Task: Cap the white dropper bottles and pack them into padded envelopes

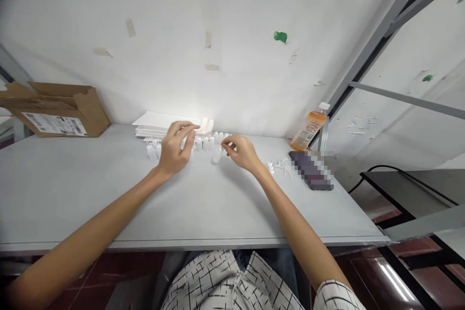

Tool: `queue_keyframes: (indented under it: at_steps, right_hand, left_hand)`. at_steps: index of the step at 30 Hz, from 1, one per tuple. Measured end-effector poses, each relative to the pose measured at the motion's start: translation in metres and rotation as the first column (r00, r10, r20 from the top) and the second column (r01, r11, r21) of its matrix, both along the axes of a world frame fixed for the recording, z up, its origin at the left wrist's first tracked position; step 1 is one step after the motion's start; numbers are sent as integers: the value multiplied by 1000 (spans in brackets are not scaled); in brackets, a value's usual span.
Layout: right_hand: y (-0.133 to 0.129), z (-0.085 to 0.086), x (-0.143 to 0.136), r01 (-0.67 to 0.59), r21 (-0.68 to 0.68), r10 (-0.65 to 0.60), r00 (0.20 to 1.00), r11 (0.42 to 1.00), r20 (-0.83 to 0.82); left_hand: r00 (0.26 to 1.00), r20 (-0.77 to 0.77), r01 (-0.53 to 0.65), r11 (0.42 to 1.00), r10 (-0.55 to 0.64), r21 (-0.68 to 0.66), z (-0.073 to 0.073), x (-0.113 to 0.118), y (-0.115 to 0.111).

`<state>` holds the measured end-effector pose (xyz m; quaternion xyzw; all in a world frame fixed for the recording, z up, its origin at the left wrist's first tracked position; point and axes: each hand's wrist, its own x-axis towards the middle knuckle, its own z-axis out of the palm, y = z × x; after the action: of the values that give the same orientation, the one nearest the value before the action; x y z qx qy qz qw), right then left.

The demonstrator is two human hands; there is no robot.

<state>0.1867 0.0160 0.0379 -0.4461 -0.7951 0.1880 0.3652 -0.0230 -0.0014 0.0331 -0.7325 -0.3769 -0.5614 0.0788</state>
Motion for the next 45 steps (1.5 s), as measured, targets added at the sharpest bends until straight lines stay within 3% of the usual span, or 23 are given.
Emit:
queue_keyframes:
  at_steps: [3, 6, 22, 29, 33, 36, 41, 45]
  right_hand:
    - [7, -1, -23, 12, 84, -28, 980, 996, 197]
    - [8, -4, -40, 2, 86, -26, 960, 996, 278]
    - [14, -13, -55, -90, 105, 70, 981, 990, 179]
    - [14, -3, -18, -23, 143, 11, 996, 989, 86]
    - [23, -2, 20, 183, 174, -192, 981, 967, 36]
    - [33, -4, 35, 315, 159, -334, 935, 936, 117]
    - [57, -7, 21, 306, 104, -322, 871, 946, 370]
    - [73, -8, 4, 317, 56, -307, 835, 947, 457]
  left_hand:
    - [991, 66, -115, 993, 114, 20, 4, -17, 14]
    - [982, 98, -165, 986, 163, 10, 2, -26, 24]
    - [979, 30, -201, 979, 199, 46, -5, -26, 28]
    - [994, -35, -91, 980, 99, 179, -2, -8, 9]
    - [993, -115, 26, 980, -3, 196, -7, 8, -5]
    - [982, -164, 116, 982, -91, 149, -16, 17, -12]
    - [948, -248, 215, 976, -200, 35, -31, 29, -20]
    - [925, -293, 250, 968, -240, -4, -37, 32, -24]
